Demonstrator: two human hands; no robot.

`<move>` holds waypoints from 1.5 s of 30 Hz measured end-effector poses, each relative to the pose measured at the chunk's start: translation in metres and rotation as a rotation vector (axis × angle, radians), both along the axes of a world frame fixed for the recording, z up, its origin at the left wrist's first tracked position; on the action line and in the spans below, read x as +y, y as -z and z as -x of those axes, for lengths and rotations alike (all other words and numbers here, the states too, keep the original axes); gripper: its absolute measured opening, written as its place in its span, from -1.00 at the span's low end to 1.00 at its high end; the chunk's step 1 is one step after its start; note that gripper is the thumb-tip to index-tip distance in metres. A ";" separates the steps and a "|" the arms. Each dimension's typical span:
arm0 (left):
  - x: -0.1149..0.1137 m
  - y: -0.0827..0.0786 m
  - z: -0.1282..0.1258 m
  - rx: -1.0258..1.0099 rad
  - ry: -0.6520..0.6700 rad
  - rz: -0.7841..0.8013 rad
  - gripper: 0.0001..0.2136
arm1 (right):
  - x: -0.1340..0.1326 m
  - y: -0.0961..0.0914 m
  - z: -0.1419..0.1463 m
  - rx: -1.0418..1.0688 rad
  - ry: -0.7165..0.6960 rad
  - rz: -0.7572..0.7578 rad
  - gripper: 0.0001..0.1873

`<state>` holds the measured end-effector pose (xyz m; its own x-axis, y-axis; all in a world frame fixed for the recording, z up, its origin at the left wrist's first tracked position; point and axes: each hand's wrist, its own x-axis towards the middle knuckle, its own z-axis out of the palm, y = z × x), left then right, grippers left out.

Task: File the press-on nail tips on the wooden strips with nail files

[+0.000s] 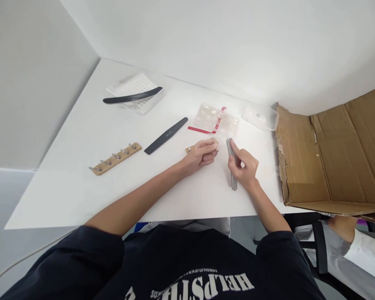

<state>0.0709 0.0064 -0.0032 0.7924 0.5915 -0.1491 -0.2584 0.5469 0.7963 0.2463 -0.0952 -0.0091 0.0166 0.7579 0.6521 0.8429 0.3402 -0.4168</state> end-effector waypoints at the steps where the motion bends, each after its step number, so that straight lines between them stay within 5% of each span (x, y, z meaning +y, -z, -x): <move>1: 0.000 -0.001 0.000 -0.007 0.011 0.012 -0.59 | 0.000 0.000 0.000 -0.016 -0.022 -0.018 -0.49; 18: -0.001 -0.007 0.002 -0.077 0.039 0.138 -0.67 | -0.001 -0.001 0.004 -0.032 -0.067 -0.029 -0.49; 21: 0.000 -0.006 0.001 -0.076 0.026 0.163 -0.69 | -0.001 -0.002 0.004 0.008 0.010 -0.047 -0.48; 25: 0.000 -0.003 0.002 -0.097 0.048 0.168 -0.67 | -0.001 -0.002 0.003 -0.019 -0.115 -0.072 -0.45; 28: 0.000 -0.001 0.002 -0.103 0.055 0.163 -0.68 | -0.001 0.000 0.002 0.031 -0.002 -0.039 -0.49; 32: 0.000 -0.001 0.001 -0.112 0.055 0.190 -0.68 | -0.001 -0.001 0.001 -0.044 -0.111 -0.035 -0.49; 36: -0.001 -0.005 0.002 -0.110 0.058 0.196 -0.69 | -0.001 -0.005 0.002 -0.017 0.024 -0.077 -0.48; 39: -0.001 -0.008 0.002 -0.112 0.054 0.201 -0.71 | -0.001 -0.005 0.001 -0.066 -0.112 -0.081 -0.45; 42: -0.002 -0.008 0.001 -0.103 0.048 0.191 -0.71 | -0.001 -0.004 0.000 -0.032 0.010 -0.086 -0.48; 45: -0.001 -0.006 0.001 -0.101 0.053 0.186 -0.71 | -0.001 -0.002 -0.001 -0.066 -0.066 -0.082 -0.49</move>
<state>0.0701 0.0050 0.0032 0.8381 0.5183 -0.1700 -0.2987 0.6968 0.6521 0.2468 -0.0962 -0.0070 -0.0766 0.6999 0.7101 0.8423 0.4266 -0.3296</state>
